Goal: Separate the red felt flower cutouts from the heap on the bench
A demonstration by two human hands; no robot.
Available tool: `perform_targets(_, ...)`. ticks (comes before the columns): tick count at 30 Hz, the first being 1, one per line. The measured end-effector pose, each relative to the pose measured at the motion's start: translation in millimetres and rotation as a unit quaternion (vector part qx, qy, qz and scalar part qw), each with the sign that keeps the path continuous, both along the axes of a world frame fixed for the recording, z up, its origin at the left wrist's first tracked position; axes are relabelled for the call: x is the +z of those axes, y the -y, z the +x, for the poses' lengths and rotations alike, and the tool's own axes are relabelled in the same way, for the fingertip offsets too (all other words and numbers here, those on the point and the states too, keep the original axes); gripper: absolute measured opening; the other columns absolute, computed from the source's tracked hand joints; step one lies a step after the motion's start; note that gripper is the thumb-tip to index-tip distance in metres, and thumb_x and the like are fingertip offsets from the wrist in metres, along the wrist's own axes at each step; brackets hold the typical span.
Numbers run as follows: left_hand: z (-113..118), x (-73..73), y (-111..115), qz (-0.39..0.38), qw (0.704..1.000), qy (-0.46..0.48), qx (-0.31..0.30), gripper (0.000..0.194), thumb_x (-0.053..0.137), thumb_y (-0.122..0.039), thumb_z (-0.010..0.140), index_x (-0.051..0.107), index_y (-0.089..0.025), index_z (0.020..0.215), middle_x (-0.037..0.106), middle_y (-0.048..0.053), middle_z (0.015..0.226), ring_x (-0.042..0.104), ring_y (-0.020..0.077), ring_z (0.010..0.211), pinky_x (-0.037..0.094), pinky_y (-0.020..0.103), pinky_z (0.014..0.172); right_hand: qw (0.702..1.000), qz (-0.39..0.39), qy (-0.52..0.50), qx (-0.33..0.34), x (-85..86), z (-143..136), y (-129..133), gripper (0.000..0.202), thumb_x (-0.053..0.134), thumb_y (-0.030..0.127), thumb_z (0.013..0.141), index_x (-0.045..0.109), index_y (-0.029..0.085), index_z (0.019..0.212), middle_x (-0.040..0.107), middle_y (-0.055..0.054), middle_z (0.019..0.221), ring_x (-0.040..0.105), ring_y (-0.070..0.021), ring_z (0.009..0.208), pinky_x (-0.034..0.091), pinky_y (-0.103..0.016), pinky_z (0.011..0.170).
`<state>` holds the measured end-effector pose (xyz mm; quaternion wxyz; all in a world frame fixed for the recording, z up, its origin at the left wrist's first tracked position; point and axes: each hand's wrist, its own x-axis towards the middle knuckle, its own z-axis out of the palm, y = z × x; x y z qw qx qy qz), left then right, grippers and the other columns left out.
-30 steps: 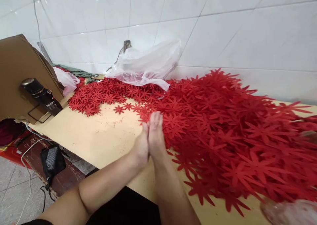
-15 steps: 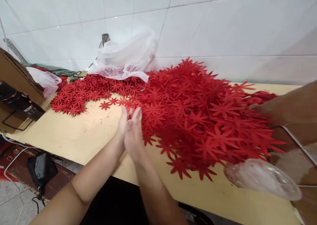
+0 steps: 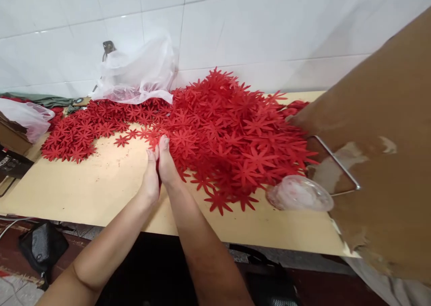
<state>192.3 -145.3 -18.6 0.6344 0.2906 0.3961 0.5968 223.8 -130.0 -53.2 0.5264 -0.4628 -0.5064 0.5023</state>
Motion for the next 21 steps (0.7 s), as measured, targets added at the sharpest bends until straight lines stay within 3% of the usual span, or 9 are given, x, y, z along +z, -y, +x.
perform_targets(2,4.9,-2.2,6.7,0.023,0.999,0.033,0.002,0.048,0.024,-0.038,0.097,0.057,-0.018,0.126,0.047,0.003,0.144,0.029,0.0117,0.141,0.018,0.024,0.117,0.999,-0.037,-0.017,-0.022,1.9,3.7,-12.0,0.102,0.006,0.080,0.077,0.021,0.009,0.148,0.013,-0.009,0.157,0.011,-0.0186,0.147,0.010,-0.039,0.121)
perform_targets(5,11.9,-6.9,12.8,0.005,0.996,0.092,0.022,0.048,0.029,-0.040,0.096,0.064,-0.013,0.115,0.057,0.008,0.134,0.036,0.0167,0.138,0.025,0.028,0.115,0.995,0.013,0.010,-0.102,3.1,10.8,-30.7,0.094,0.010,0.076,0.080,0.032,0.011,0.145,0.023,-0.011,0.155,0.015,-0.0177,0.146,0.010,-0.038,0.120)
perform_targets(9,15.6,-17.2,12.6,-0.027,0.994,0.100,0.043,0.039,0.041,-0.037,0.093,0.063,-0.013,0.114,0.056,0.010,0.135,0.041,0.0180,0.135,0.030,0.029,0.113,0.979,0.030,0.041,-0.199,-0.9,17.0,-37.1,0.090,0.010,0.069,0.085,0.044,0.004,0.136,0.038,-0.017,0.148,0.028,-0.0205,0.142,0.016,-0.039,0.119)
perform_targets(13,12.4,-13.6,7.0,-0.054,0.987,0.147,0.017,0.043,0.032,-0.040,0.095,0.060,-0.018,0.119,0.048,0.006,0.143,0.040,0.0157,0.136,0.028,0.029,0.114,0.981,0.068,0.132,-0.125,-1.6,6.3,-3.9,0.089,0.006,0.070,0.085,0.044,0.009,0.138,0.039,-0.014,0.148,0.029,-0.0217,0.142,0.019,-0.041,0.119)
perform_targets(16,9.9,-3.9,6.9,0.000,0.978,0.187,0.094,0.051,0.011,-0.034,0.097,0.049,-0.035,0.131,0.039,-0.010,0.149,0.031,0.0047,0.139,0.026,0.022,0.114,0.947,0.192,0.250,-0.061,5.2,-2.8,17.8,0.083,0.011,0.067,0.087,0.035,0.012,0.143,0.032,-0.012,0.152,0.018,-0.0227,0.145,0.019,-0.044,0.119)
perform_targets(17,9.3,-1.5,8.1,0.023,0.977,0.190,0.092,0.051,0.011,-0.036,0.097,0.048,-0.036,0.132,0.041,-0.010,0.147,0.030,0.0051,0.139,0.026,0.022,0.114,0.939,0.207,0.270,-0.061,7.9,-3.0,18.1,0.080,0.012,0.066,0.088,0.033,0.013,0.145,0.030,-0.012,0.153,0.016,-0.0231,0.146,0.019,-0.046,0.118)
perform_targets(21,5.9,-1.5,12.4,-0.009,0.982,0.184,-0.033,0.047,0.028,-0.045,0.095,0.060,-0.022,0.121,0.058,0.002,0.133,0.041,0.0158,0.135,0.032,0.030,0.112,0.945,0.153,0.262,-0.119,12.0,6.7,-7.5,0.075,0.010,0.059,0.091,0.030,0.013,0.146,0.025,-0.011,0.155,0.012,-0.0239,0.146,0.016,-0.049,0.119)
